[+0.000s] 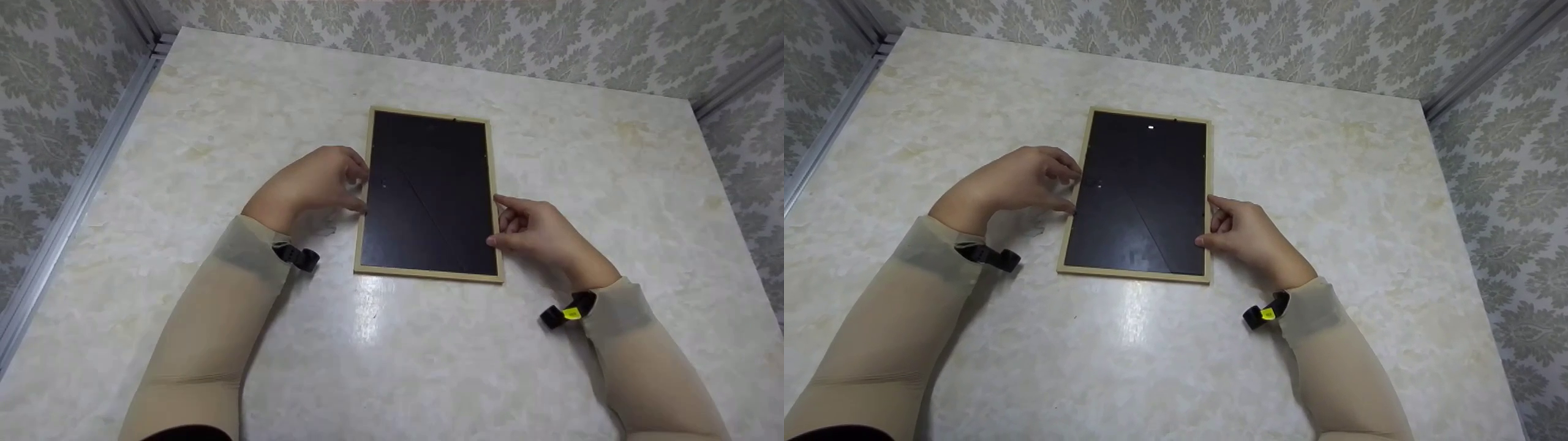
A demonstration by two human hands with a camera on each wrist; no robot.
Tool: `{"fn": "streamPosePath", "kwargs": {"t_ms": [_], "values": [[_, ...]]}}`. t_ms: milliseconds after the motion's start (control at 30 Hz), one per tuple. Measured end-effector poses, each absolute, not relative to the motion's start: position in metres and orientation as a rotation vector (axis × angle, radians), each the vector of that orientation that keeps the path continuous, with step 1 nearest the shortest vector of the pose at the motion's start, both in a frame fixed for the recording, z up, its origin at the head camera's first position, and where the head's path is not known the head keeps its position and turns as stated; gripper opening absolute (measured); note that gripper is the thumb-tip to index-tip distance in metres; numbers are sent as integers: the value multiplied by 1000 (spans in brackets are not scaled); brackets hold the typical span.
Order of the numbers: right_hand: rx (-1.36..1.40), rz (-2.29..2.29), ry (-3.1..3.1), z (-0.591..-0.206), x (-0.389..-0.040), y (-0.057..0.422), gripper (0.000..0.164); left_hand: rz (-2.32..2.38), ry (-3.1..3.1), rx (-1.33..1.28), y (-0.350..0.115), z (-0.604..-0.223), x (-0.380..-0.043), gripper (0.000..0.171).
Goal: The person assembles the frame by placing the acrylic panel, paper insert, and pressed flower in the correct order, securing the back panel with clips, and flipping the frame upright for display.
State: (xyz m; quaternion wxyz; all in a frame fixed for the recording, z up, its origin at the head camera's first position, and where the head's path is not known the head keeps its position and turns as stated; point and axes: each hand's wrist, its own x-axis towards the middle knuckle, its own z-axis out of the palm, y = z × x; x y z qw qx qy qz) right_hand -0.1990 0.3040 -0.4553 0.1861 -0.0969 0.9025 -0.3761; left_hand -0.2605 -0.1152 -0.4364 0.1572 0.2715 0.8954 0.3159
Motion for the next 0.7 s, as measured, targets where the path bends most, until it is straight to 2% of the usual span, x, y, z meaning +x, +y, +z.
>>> {"fn": "streamPosePath", "kwargs": {"t_ms": [700], "values": [[-276,-1045,2545,-456,-199,304,92,907,2536,779,-117,-431,-260,45]]}}
